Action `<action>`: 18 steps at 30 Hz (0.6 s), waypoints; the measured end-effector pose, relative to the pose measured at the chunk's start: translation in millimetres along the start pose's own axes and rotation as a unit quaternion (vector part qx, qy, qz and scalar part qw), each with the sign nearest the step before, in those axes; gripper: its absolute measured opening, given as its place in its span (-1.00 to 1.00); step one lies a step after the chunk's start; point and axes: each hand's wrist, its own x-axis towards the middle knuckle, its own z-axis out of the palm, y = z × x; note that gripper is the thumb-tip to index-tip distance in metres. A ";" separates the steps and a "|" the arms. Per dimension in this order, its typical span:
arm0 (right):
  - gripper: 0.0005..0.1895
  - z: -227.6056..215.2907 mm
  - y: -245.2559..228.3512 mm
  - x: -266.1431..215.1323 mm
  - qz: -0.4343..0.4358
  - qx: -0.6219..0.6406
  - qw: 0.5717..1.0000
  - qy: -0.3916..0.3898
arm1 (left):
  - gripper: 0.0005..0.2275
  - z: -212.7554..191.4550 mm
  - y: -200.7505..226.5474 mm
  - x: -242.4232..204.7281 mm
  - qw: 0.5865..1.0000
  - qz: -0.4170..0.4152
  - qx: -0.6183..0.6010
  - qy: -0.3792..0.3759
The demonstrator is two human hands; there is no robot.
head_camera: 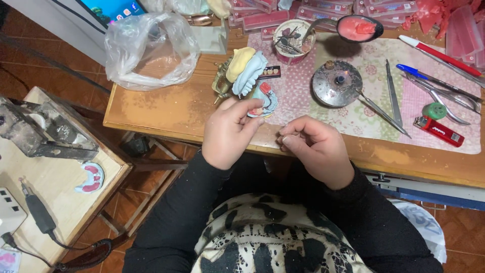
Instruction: The person handles a small pink object and a dental articulator with a denture model. They manipulate the small object with both hands, then open the articulator to place the object inside the denture. The person closes the articulator and continues to adjust the small object within the model.
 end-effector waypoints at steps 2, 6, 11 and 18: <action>-0.87 -0.5 -1.0 0.3 0.001 0.005 1.000 -0.004 | -0.79 -2.5 1.1 0.2 1.000 -0.004 0.016 -0.002; -0.87 0.5 -0.9 0.5 0.007 0.002 1.000 0.000 | -0.85 -1.8 -3.0 -0.8 0.999 0.022 0.036 0.011; -0.88 0.4 -3.3 -0.6 -0.006 -0.020 1.000 -0.004 | -0.88 -0.2 1.8 1.0 0.996 0.041 0.071 0.018; -0.88 0.3 -1.7 -0.4 -0.008 -0.028 1.000 -0.004 | -0.90 0.5 4.5 6.3 0.994 0.025 0.108 -0.001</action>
